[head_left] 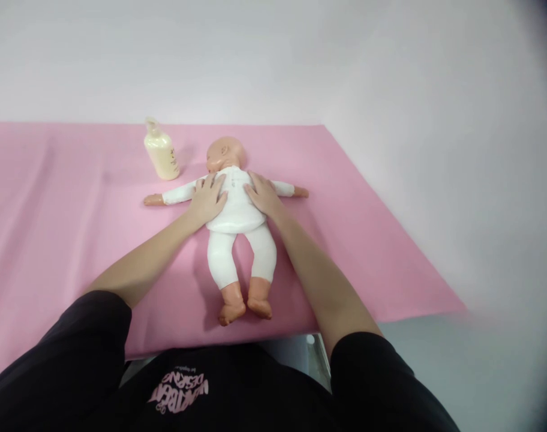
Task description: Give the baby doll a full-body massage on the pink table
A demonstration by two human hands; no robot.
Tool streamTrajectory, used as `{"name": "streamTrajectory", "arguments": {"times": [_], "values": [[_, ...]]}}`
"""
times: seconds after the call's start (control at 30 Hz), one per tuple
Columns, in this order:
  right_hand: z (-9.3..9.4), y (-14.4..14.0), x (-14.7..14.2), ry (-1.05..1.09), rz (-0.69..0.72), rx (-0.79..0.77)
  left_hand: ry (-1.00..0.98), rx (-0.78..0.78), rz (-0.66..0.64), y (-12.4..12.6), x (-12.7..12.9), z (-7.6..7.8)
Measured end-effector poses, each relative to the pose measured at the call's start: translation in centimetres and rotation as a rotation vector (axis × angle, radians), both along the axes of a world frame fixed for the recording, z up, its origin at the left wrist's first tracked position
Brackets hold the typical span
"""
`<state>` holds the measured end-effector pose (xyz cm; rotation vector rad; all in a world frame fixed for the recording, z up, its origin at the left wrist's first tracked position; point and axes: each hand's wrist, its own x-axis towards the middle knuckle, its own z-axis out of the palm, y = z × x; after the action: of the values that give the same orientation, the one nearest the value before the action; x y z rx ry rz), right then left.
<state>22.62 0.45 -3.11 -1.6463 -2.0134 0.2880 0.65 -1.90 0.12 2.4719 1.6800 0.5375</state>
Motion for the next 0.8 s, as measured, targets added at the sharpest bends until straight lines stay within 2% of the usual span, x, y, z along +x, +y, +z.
{"name": "streamTrajectory", "arguments": {"times": [0.33,0.63,0.8], "values": [[2.4,-1.9,-1.8,-0.222,-0.217,0.042,0.092,0.033,0.052,-0.2,0.2,0.3],[2.8,-2.2,-2.1,-0.179,-0.349,-0.145,0.190,-0.113,0.162,0.2,-0.1,1.5],[3.1,-2.5,-2.2,-0.237,-0.345,-0.188,0.238,-0.114,0.130,0.2,-0.6,0.6]]}}
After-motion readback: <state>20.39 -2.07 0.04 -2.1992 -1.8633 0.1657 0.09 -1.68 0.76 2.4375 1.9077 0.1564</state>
